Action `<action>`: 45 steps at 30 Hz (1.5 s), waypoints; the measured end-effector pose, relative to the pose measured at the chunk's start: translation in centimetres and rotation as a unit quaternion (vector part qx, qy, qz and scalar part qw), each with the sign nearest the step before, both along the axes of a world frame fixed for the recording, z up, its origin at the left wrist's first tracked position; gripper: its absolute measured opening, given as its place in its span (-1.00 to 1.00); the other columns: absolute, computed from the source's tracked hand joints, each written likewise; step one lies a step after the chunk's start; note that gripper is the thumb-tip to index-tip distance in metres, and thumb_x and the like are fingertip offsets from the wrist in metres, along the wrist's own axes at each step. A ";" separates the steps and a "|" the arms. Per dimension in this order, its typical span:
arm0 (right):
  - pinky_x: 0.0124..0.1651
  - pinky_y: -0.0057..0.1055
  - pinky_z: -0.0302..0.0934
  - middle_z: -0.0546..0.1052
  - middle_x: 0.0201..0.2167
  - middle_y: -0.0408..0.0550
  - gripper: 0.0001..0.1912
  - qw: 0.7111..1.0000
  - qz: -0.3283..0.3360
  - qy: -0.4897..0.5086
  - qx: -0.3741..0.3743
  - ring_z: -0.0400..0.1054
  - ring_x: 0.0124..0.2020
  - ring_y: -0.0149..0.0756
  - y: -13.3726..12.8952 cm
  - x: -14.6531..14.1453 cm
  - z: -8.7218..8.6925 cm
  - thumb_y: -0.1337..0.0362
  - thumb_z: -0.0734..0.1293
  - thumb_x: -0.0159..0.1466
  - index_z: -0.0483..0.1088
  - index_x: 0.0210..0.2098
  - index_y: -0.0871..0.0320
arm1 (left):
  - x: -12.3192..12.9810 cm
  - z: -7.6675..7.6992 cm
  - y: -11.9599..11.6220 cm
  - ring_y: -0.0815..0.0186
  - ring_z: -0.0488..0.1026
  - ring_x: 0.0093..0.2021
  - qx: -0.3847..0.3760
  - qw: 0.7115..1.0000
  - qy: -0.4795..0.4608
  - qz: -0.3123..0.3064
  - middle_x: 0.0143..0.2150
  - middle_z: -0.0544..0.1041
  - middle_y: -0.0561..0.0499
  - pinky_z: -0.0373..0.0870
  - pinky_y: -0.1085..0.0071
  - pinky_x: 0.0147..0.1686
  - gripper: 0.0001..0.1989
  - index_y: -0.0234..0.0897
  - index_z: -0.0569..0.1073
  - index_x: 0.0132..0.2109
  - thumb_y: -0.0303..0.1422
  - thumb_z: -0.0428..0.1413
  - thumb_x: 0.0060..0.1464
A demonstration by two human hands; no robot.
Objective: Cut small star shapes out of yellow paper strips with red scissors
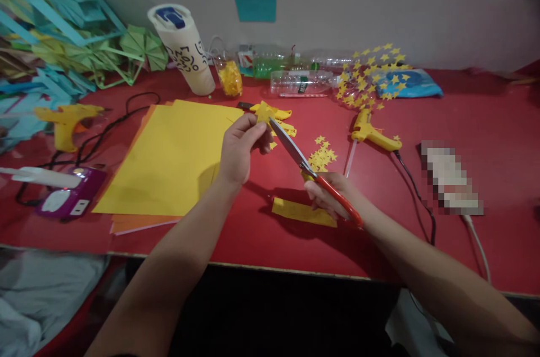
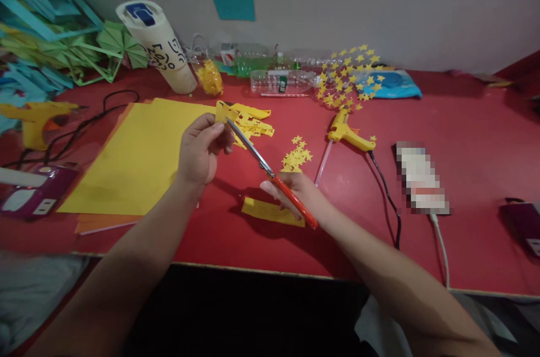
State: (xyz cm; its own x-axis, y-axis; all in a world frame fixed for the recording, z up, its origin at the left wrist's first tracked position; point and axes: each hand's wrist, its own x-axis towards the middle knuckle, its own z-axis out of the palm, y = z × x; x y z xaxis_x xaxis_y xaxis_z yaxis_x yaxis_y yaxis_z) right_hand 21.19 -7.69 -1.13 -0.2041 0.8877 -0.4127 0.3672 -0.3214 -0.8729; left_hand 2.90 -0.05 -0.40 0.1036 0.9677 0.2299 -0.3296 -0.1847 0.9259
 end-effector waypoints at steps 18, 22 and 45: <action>-0.57 -0.40 0.19 0.18 -0.82 -0.32 -0.46 0.993 0.090 0.015 0.068 0.07 -0.80 -0.51 0.2 1.4 -1.3 -0.27 0.24 0.14 0.18 -0.57 0.08 | -1.1 0.0 0.6 0.52 0.32 -0.63 0.035 0.997 0.062 -0.002 -0.62 0.42 0.13 0.30 0.59 -0.65 -0.89 -0.27 0.42 -0.49 -0.41 0.11 -0.04; -0.45 -0.35 0.31 0.15 -0.85 -0.34 -0.47 0.994 0.086 0.017 0.071 0.10 -0.77 -0.49 0.2 1.4 -1.4 -0.24 0.26 0.13 0.16 -0.60 0.07 | -1.2 0.0 0.6 0.53 0.32 -0.64 0.028 0.997 0.073 -0.010 -0.62 0.41 0.13 0.32 0.58 -0.64 -0.88 -0.26 0.41 -0.50 -0.41 0.10 -0.02; -0.41 -0.34 0.36 0.15 -0.81 -0.33 -0.49 0.995 0.082 0.020 0.058 0.14 -0.73 -0.48 0.4 1.3 -0.8 -0.20 0.31 0.11 0.19 -0.61 0.09 | -1.3 0.4 0.6 0.52 0.30 -0.65 0.011 0.997 0.073 -0.020 -0.64 0.39 0.13 0.32 0.56 -0.64 -0.89 -0.26 0.39 -0.52 -0.42 0.09 -0.06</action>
State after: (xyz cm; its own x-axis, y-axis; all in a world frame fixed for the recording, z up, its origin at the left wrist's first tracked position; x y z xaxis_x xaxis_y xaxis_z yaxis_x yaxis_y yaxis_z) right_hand 22.51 -7.30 -1.89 -0.3646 0.8823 -0.2975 0.3713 -0.1552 -0.9154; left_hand 1.64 0.52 -0.03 0.1766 0.9571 0.2298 -0.1994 -0.1939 0.9606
